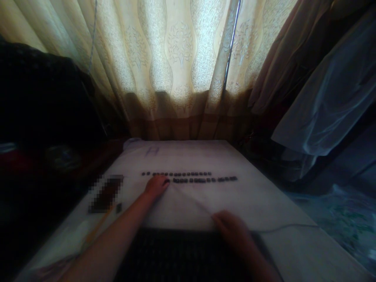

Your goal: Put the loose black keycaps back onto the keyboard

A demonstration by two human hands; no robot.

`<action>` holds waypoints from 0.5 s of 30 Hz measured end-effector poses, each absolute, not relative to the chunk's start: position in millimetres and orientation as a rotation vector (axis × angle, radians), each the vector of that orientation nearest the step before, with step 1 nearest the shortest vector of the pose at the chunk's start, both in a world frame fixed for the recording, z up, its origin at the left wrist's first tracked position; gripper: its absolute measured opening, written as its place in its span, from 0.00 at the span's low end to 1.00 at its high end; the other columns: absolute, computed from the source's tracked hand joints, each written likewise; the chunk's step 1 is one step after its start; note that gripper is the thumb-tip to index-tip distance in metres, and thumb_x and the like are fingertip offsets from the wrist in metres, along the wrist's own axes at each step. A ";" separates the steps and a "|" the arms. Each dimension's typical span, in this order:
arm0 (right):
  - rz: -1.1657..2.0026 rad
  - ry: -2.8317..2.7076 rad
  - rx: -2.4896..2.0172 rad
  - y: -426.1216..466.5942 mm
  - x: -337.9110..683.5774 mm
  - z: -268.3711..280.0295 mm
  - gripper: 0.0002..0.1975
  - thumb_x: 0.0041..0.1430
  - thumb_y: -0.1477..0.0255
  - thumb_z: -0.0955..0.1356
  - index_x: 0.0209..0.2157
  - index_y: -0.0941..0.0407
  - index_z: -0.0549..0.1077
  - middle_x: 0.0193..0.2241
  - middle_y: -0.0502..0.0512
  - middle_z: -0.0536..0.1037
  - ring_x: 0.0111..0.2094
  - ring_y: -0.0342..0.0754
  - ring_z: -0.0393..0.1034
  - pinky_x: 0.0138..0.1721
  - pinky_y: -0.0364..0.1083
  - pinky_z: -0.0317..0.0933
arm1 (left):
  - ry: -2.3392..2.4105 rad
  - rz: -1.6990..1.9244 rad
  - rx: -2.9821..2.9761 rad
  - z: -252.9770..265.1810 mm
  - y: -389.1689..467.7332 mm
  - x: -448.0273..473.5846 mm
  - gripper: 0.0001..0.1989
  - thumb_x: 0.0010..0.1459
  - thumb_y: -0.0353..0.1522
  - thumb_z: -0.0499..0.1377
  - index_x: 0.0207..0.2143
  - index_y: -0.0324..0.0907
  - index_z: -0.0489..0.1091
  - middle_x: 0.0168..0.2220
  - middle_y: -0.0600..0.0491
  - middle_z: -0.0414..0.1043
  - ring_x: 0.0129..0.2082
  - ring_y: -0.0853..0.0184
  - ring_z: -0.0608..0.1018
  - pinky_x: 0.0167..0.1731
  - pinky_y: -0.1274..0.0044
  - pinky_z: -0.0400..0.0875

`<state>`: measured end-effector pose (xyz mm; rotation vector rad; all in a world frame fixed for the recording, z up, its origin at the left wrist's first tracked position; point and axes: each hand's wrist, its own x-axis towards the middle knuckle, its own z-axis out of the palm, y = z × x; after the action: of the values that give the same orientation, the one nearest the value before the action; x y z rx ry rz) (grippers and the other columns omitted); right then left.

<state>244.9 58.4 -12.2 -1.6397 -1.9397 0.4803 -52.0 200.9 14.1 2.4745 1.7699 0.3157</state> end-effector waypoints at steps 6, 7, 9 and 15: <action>0.407 -1.927 -1.511 50.9 232.6 0.2 0.13 0.62 0.69 0.61 0.34 0.53 0.78 0.31 0.56 0.79 0.34 0.51 0.74 0.38 0.48 0.67 | 1.604 0.454 2.448 24.3 132.3 -58.0 0.10 0.64 0.34 0.59 0.46 0.41 0.71 0.41 0.51 0.76 0.38 0.65 0.79 0.42 0.69 0.74; 0.401 -1.921 -1.450 47.6 225.9 3.2 0.13 0.62 0.70 0.61 0.37 0.53 0.78 0.33 0.57 0.79 0.34 0.51 0.75 0.38 0.48 0.67 | 1.570 0.490 2.441 25.7 116.7 -58.8 0.08 0.63 0.33 0.59 0.45 0.43 0.72 0.38 0.54 0.78 0.36 0.66 0.79 0.41 0.72 0.74; 0.407 -1.918 -1.320 39.5 207.8 9.3 0.14 0.62 0.71 0.62 0.43 0.53 0.77 0.37 0.57 0.80 0.36 0.50 0.75 0.39 0.48 0.69 | 1.512 0.558 2.426 28.1 87.0 -59.7 0.08 0.61 0.31 0.59 0.43 0.45 0.73 0.35 0.56 0.79 0.34 0.67 0.80 0.39 0.75 0.73; 0.470 -2.008 -1.089 14.2 146.9 18.2 0.20 0.61 0.76 0.63 0.54 0.53 0.71 0.45 0.60 0.78 0.45 0.51 0.74 0.46 0.50 0.70 | 1.372 0.681 2.406 29.8 28.2 -60.5 0.08 0.59 0.29 0.58 0.41 0.46 0.74 0.36 0.56 0.80 0.35 0.65 0.81 0.38 0.75 0.73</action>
<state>146.9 14.2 18.2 -1.0893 -2.0085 0.4703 -60.5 28.2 29.8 2.4065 1.3725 0.6814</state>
